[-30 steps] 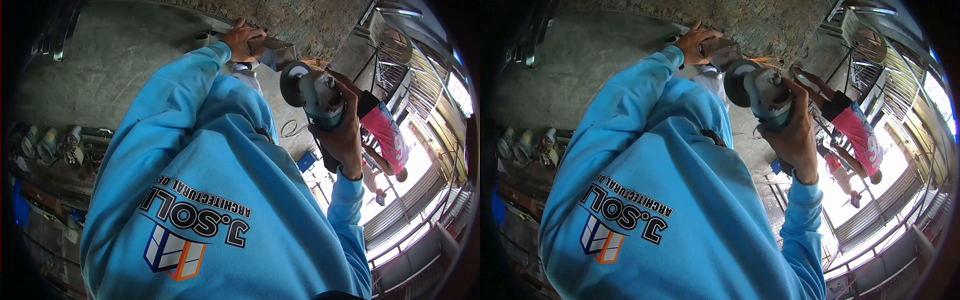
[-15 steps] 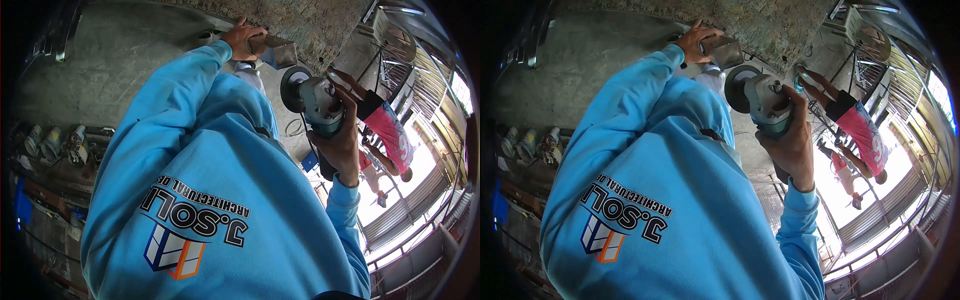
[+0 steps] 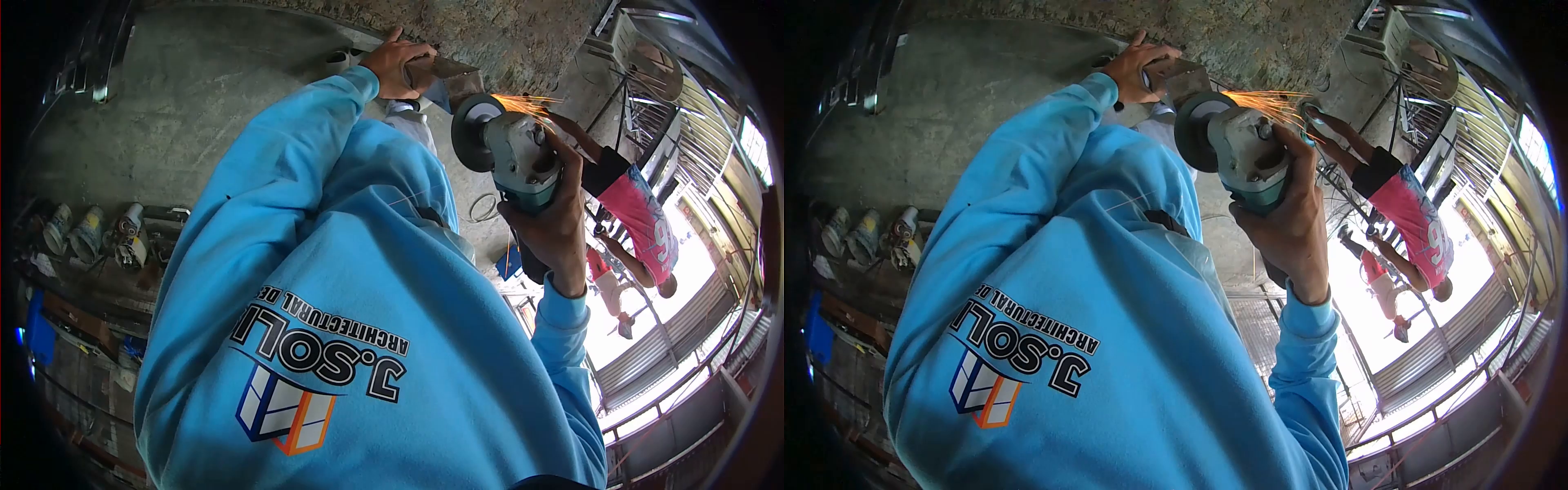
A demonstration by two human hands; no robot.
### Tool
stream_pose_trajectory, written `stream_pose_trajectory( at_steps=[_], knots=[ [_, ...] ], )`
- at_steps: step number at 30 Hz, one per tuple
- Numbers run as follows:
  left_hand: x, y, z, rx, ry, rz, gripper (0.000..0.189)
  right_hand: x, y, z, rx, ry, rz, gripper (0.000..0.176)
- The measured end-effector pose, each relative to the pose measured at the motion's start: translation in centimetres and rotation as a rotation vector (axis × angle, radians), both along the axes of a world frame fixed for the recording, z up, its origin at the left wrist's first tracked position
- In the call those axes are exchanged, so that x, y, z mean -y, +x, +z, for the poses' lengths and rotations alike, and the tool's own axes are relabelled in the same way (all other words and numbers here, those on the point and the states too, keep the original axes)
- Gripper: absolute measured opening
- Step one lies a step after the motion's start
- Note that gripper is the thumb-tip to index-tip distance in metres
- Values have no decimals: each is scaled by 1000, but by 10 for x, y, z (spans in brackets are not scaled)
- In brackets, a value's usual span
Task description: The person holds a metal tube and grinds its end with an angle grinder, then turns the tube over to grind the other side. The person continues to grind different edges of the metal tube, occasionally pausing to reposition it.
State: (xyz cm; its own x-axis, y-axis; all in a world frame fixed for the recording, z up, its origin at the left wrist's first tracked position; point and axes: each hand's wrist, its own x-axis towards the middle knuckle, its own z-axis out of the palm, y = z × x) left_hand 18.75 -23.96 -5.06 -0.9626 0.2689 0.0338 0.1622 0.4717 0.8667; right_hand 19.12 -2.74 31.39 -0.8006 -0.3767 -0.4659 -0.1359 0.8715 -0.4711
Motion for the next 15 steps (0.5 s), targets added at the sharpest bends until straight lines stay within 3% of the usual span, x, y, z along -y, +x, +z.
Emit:
stream_pose_trajectory(
  at_steps=[9, 15],
  knots=[
    [5, -3, 19, 130, -78, -99, 79, 1, 0, 0, 29, -8, -24, 96],
    [1, 0, 6, 37, 3, -20, 77, -2, 0, 0, 37, -22, -35, 97]
  ],
)
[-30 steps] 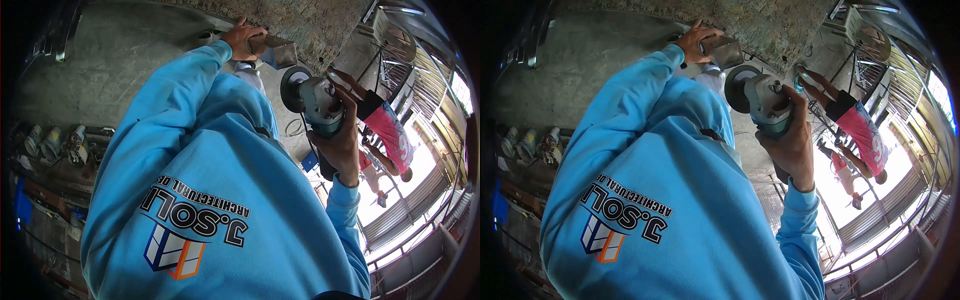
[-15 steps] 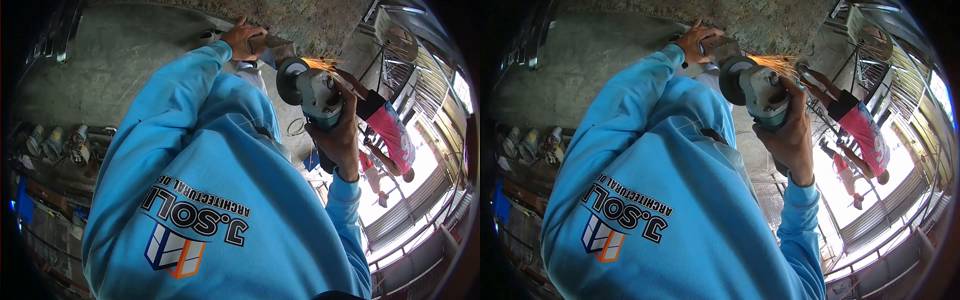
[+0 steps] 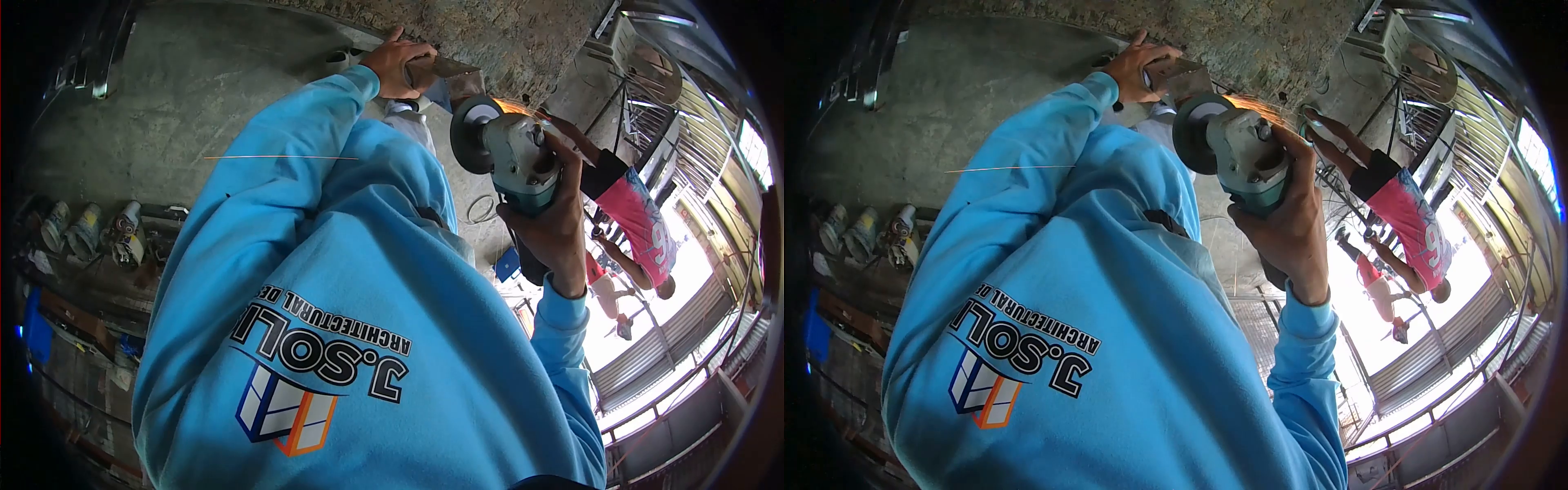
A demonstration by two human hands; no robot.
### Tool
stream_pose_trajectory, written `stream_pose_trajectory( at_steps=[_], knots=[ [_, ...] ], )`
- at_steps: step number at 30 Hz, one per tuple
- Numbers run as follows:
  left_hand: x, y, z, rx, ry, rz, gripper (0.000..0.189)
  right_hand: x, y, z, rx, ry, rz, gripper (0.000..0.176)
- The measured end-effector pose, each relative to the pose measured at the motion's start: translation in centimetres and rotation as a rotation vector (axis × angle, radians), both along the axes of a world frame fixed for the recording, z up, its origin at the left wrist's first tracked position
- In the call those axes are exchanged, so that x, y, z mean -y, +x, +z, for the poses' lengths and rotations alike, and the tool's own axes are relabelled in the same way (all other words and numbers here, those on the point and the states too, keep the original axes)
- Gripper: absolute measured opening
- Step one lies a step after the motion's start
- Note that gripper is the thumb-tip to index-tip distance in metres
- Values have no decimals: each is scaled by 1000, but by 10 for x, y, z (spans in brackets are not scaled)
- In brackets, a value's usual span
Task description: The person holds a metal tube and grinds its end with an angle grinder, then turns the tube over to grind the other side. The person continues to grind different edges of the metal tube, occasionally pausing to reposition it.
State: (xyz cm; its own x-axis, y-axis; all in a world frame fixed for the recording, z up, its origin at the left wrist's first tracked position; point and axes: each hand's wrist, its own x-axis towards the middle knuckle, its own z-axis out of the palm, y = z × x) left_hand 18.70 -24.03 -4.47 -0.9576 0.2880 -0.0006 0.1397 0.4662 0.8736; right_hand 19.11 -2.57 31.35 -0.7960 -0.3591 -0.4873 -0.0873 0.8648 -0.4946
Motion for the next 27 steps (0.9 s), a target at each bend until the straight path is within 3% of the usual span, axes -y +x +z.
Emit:
stream_pose_trajectory(
  at_steps=[13, 27],
  knots=[
    [1, 0, 7, 37, -50, -31, 72, 7, -6, -1, -31, 27, -2, 98],
    [1, -1, 9, 46, -52, -19, 79, 10, -11, -5, -37, 23, -22, 100]
  ],
)
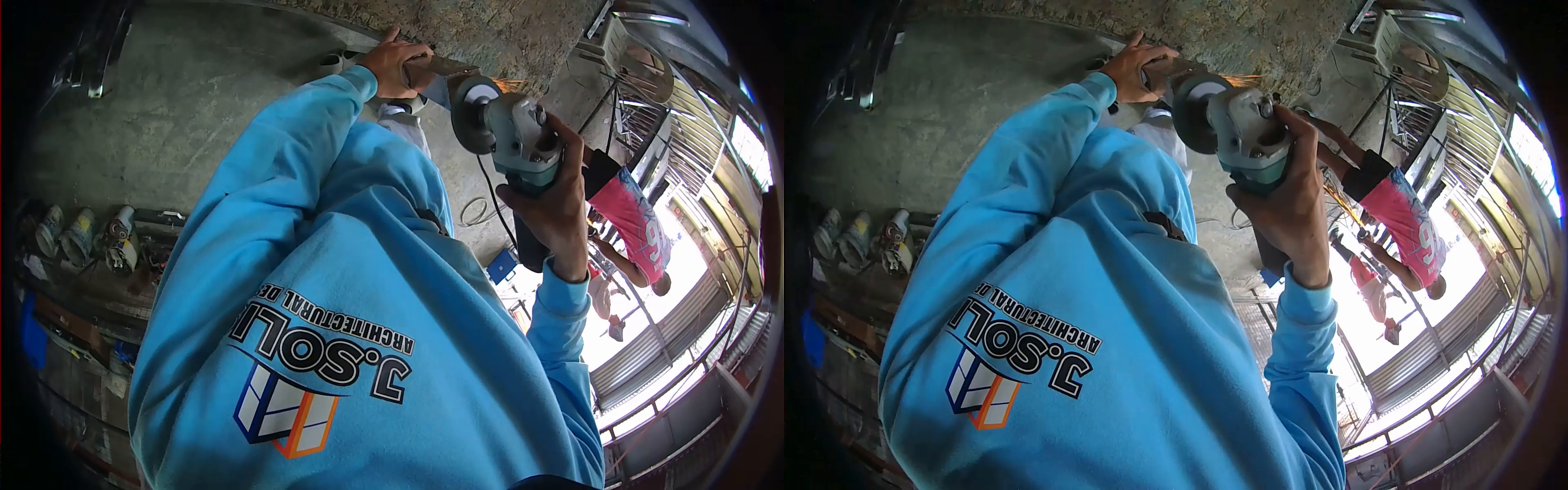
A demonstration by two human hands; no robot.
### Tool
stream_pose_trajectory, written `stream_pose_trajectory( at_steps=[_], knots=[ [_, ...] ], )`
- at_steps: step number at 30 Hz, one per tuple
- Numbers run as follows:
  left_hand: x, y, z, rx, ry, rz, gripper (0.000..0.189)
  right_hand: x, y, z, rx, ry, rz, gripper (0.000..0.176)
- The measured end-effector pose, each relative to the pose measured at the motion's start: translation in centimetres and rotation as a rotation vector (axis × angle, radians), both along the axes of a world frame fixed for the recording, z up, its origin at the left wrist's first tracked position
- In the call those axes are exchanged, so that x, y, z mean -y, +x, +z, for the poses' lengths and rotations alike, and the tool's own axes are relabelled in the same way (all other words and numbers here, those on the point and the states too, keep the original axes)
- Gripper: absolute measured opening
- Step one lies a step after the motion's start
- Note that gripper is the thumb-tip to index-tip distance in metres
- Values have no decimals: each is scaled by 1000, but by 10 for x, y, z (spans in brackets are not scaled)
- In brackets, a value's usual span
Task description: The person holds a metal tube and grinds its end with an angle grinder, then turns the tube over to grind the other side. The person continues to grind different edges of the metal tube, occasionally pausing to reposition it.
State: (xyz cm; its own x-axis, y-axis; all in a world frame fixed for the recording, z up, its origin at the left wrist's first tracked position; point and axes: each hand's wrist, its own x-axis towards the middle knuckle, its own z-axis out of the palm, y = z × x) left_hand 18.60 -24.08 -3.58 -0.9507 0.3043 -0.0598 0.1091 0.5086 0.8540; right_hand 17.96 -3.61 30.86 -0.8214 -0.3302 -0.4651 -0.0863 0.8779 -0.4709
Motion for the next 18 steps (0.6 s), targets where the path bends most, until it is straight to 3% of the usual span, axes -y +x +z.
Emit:
stream_pose_trajectory(
  at_steps=[18],
  knots=[
    [-1, -3, -3, 11, 23, -13, 82, -33, 36, 9, 60, 20, -131, 95]
  ],
)
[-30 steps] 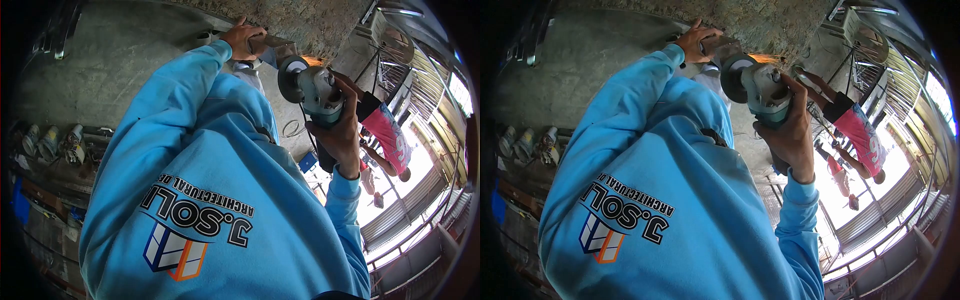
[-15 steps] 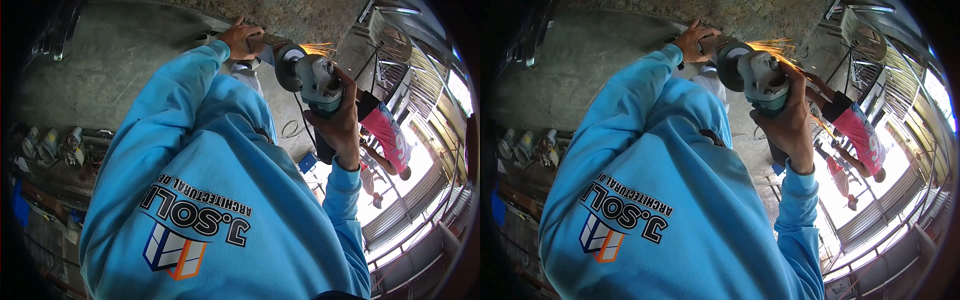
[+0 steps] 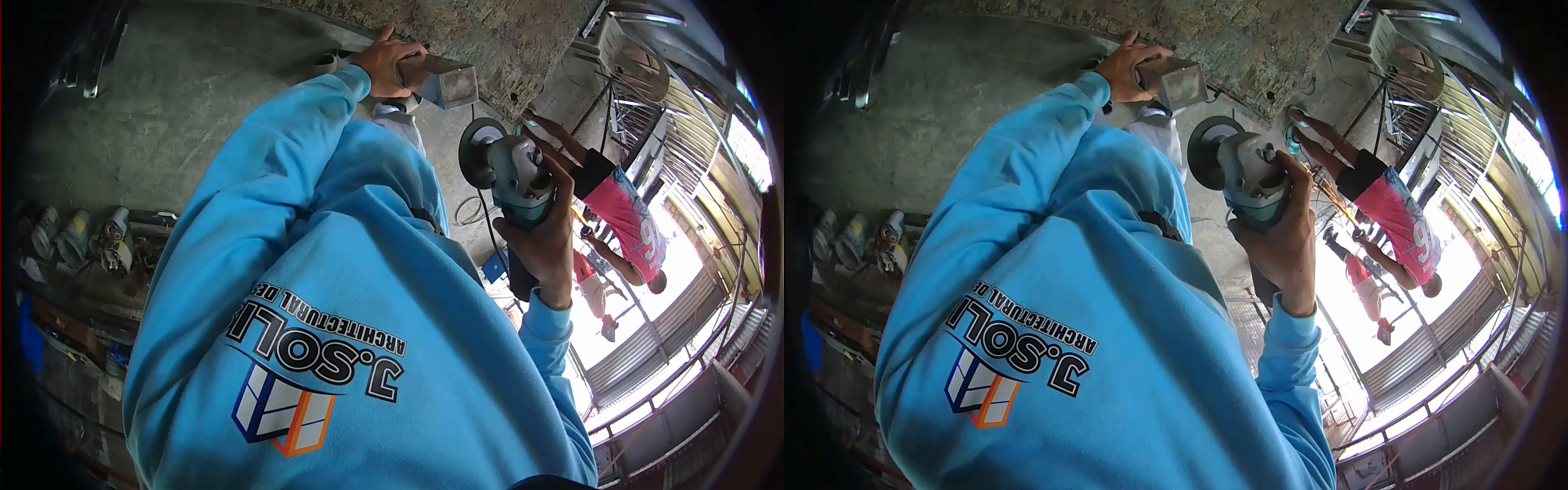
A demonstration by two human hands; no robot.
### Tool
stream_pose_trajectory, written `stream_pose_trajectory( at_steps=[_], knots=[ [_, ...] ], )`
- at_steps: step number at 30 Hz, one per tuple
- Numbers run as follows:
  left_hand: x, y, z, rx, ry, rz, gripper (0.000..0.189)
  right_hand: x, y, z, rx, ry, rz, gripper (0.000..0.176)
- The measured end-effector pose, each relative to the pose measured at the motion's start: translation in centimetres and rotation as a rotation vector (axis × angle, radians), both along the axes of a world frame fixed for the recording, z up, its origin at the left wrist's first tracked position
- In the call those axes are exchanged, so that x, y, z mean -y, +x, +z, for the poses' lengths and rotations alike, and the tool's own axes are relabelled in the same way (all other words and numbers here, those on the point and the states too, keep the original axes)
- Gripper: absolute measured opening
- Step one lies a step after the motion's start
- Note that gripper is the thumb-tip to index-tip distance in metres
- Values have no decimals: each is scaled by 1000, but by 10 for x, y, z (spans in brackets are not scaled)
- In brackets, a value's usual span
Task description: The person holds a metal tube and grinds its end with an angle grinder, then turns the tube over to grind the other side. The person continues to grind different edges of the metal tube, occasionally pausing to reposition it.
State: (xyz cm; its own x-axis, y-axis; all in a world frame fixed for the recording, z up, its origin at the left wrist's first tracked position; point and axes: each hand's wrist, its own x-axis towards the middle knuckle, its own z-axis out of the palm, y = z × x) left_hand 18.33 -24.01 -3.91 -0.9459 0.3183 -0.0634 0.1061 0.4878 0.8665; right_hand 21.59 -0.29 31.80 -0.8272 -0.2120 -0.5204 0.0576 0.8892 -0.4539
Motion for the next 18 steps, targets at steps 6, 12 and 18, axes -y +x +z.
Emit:
stream_pose_trajectory(
  at_steps=[6, 12, 18],
  knots=[
    [2, 0, 4, 33, -22, -31, 81, 13, -2, -1, -18, -23, 0, 96],
    [2, 2, 3, 5, -17, -11, 81, 22, -9, -12, -108, -63, 115, 96],
    [2, 1, 11, 38, -42, -16, 81, 31, -22, -14, -117, -43, 123, 96]
  ],
)
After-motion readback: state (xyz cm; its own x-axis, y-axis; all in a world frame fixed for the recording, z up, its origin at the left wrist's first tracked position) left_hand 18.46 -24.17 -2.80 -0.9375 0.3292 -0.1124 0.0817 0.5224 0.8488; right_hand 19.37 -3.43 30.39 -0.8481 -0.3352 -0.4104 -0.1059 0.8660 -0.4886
